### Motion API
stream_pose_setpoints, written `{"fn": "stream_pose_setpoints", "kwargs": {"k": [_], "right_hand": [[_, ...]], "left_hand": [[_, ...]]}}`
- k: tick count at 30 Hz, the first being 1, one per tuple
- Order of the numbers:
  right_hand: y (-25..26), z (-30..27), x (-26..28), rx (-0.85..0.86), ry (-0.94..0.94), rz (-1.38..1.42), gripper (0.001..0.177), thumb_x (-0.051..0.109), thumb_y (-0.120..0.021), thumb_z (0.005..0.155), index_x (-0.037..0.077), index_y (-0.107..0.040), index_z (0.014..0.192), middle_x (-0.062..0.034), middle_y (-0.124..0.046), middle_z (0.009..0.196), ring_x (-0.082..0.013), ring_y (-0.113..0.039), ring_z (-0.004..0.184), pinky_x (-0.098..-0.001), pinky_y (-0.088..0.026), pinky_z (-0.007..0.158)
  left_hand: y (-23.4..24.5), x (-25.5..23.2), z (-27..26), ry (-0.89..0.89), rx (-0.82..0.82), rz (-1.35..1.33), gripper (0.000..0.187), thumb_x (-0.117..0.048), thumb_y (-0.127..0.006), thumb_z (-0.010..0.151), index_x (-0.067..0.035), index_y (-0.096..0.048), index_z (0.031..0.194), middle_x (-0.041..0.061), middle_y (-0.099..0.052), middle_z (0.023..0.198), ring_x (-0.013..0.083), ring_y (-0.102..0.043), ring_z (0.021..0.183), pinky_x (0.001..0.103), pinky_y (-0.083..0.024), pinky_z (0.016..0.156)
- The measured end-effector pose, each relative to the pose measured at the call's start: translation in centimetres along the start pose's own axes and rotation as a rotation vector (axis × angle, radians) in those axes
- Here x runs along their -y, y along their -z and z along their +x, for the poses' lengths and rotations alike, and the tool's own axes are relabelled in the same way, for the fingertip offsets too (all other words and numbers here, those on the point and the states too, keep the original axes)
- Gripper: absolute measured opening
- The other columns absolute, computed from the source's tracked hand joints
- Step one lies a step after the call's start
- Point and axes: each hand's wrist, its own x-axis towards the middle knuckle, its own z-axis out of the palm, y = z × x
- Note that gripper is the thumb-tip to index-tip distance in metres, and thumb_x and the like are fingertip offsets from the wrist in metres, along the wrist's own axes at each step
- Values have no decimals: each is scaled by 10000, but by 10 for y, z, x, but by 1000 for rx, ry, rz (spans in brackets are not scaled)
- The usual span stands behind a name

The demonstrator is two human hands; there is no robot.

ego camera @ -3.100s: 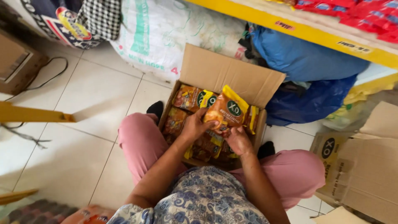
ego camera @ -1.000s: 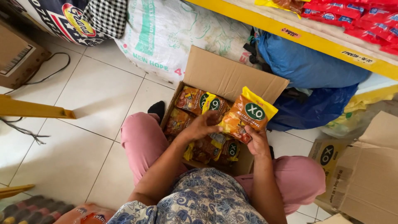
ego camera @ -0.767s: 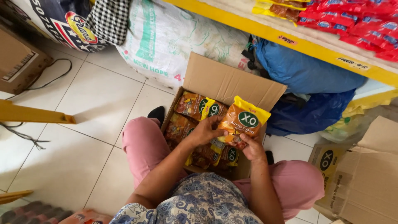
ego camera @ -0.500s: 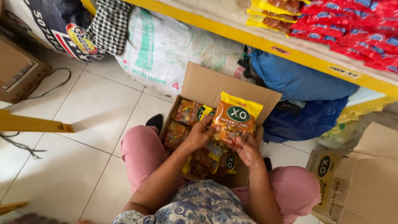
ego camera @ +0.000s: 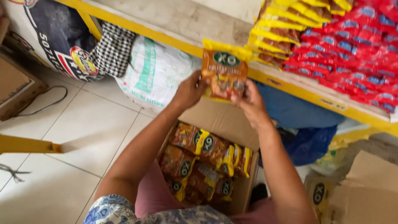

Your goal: Stocking and organizing snack packets from a cardboard box onto store shelves.

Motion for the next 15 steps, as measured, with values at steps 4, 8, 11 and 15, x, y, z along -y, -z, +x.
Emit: {"fn": "stream_pose_setpoints", "kwargs": {"k": [4,8,11,15], "right_hand": [[6,81,3,-122,34,-45,785,70,-766,880,111,-324,1527,-62,-658,1139,-138,-663,1012,-293,-604,770],[2,135,7,-237,68,-264,834,47,-768,890,155,-308,1577,-123,-685,1049,-148,-674,901,-287,-589,725],[2,159,8,-285,231,-425,798,35,-757,870,170,-346,1541,-130,-724,1014,-163,-717,898,-302,-573,755],[14,183,-9,-277,400,-864,486,7,-733,932,86,-583,1388,-196,-716,1169,-326,-718,1036,-399,-559,871]], "left_hand": [[3,10,86,-72,-127,-16,438,-422,-618,970,-96,-641,1261,187,-751,989,369,-731,925,454,-565,787],[-3,5,153,-9,-203,37,403,-397,-631,933,-145,-651,1247,168,-752,1025,372,-712,974,477,-550,812],[-14,6,190,106,-227,138,343,-373,-614,932,-202,-675,1223,151,-749,1056,368,-695,1010,502,-530,850],[-38,29,230,139,-247,212,291,-331,-601,927,-209,-698,1173,154,-747,1062,360,-700,1018,500,-535,871]]}}
